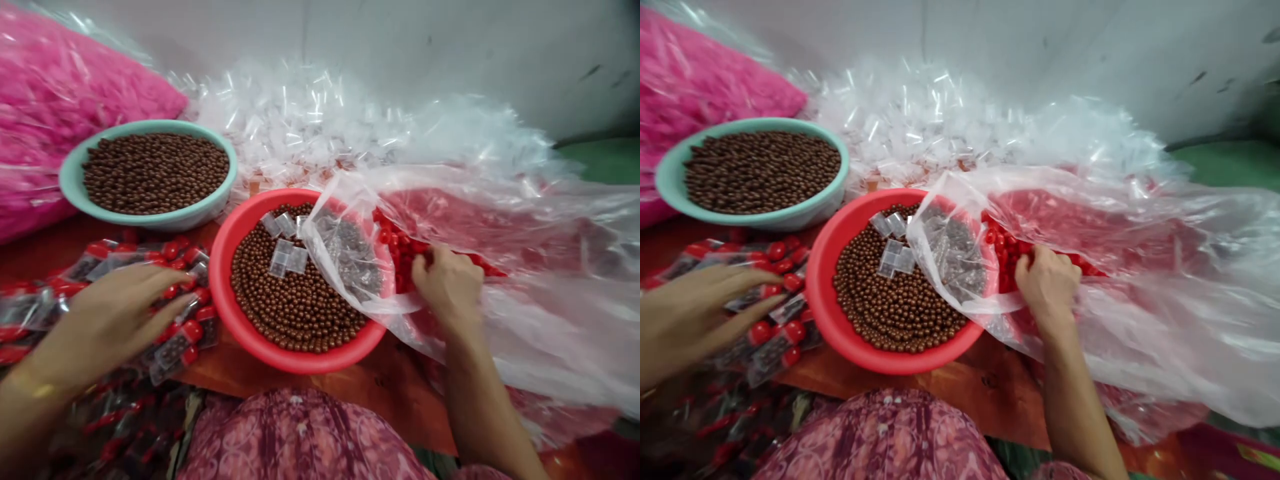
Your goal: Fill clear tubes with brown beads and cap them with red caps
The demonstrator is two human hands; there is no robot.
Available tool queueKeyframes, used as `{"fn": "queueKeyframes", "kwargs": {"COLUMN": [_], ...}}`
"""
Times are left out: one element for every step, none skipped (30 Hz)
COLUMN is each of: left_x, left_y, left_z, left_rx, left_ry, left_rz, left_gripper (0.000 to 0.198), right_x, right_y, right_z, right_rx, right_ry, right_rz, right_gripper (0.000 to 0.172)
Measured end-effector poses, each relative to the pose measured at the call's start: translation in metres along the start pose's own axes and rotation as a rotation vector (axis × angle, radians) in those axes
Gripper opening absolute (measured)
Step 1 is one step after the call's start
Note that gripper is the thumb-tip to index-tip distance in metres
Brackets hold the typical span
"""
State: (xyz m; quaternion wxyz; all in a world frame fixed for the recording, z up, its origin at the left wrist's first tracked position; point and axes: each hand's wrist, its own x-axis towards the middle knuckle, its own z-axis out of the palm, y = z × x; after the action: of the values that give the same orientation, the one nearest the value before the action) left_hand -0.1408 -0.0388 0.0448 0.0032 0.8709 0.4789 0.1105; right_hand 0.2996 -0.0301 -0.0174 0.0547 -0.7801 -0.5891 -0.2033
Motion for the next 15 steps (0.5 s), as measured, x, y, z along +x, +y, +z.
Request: {"fn": "queueKeyframes", "kwargs": {"left_x": [0.017, 0.036, 0.055, 0.075, 0.094, 0.111, 0.125, 0.138, 0.148, 0.155, 0.161, 0.164, 0.166, 0.166, 0.164], "left_y": [0.006, 0.011, 0.017, 0.022, 0.026, 0.029, 0.032, 0.033, 0.034, 0.034, 0.034, 0.033, 0.032, 0.032, 0.033], "left_z": [0.005, 0.011, 0.018, 0.025, 0.033, 0.041, 0.048, 0.055, 0.061, 0.066, 0.069, 0.071, 0.071, 0.069, 0.065], "left_rx": [0.057, 0.095, 0.138, 0.179, 0.216, 0.251, 0.283, 0.308, 0.325, 0.331, 0.329, 0.321, 0.313, 0.311, 0.322], "left_ry": [-0.06, -0.054, -0.101, -0.13, -0.148, -0.161, -0.17, -0.183, -0.199, -0.216, -0.23, -0.241, -0.249, -0.256, -0.264], "left_rz": [0.054, 0.13, 0.139, 0.141, 0.142, 0.15, 0.175, 0.203, 0.231, 0.259, 0.285, 0.309, 0.333, 0.358, 0.366], "left_gripper": [0.028, 0.029, 0.027, 0.026, 0.026, 0.027, 0.028, 0.027, 0.026, 0.025, 0.023, 0.022, 0.022, 0.022, 0.023], "right_x": [-0.002, -0.005, -0.006, -0.008, -0.008, -0.009, -0.009, -0.008, -0.008, -0.008, -0.008, -0.009, -0.009, -0.01, -0.011], "right_y": [0.002, 0.004, 0.004, 0.004, 0.003, 0.002, 0.0, -0.002, -0.003, -0.004, -0.004, -0.004, -0.003, -0.001, 0.0], "right_z": [0.002, 0.003, 0.004, 0.004, 0.004, 0.004, 0.004, 0.004, 0.005, 0.007, 0.009, 0.011, 0.013, 0.015, 0.017], "right_rx": [0.017, 0.037, 0.055, 0.068, 0.075, 0.075, 0.069, 0.061, 0.052, 0.047, 0.046, 0.05, 0.059, 0.072, 0.088], "right_ry": [0.022, 0.038, 0.044, 0.04, 0.029, 0.014, -0.003, -0.017, -0.022, -0.022, -0.018, -0.011, -0.006, -0.002, 0.0], "right_rz": [0.0, 0.005, 0.011, 0.013, 0.009, -0.006, -0.03, -0.057, -0.078, -0.089, -0.091, -0.088, -0.085, -0.084, -0.085], "right_gripper": [0.029, 0.03, 0.033, 0.036, 0.042, 0.05, 0.056, 0.06, 0.061, 0.061, 0.059, 0.058, 0.057, 0.056, 0.055]}}
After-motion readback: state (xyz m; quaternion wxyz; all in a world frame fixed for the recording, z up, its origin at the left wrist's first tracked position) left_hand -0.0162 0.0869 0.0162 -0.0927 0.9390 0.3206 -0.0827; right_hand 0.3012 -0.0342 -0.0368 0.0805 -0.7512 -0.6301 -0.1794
